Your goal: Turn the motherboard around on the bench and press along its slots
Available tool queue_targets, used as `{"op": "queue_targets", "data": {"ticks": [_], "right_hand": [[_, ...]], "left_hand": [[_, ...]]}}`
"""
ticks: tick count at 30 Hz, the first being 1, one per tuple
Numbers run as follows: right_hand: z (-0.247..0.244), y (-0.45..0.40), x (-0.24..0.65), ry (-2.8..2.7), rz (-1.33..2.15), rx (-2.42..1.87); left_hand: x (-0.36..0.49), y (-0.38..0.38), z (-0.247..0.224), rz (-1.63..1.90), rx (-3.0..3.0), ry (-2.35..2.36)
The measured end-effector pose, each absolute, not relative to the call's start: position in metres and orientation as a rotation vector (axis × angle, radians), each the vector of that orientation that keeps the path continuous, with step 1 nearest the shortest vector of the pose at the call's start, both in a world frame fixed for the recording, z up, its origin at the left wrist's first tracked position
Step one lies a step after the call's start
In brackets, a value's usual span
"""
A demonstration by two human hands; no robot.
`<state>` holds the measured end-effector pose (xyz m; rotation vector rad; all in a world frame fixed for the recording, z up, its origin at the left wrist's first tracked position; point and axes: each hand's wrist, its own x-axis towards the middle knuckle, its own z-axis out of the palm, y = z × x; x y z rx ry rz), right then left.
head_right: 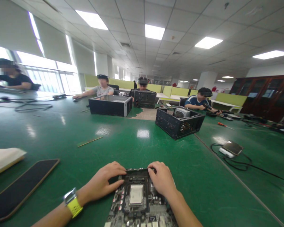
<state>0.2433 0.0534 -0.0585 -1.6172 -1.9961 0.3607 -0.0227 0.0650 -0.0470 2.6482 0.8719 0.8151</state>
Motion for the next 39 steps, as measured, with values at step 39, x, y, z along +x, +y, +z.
{"op": "queue_targets", "data": {"ticks": [39], "right_hand": [[-0.0575, 0.0515, 0.2429, -1.975, 0.357, -1.580]], "left_hand": [[-0.0236, 0.0644, -0.0458, 0.829, 2.656, 0.877]]}}
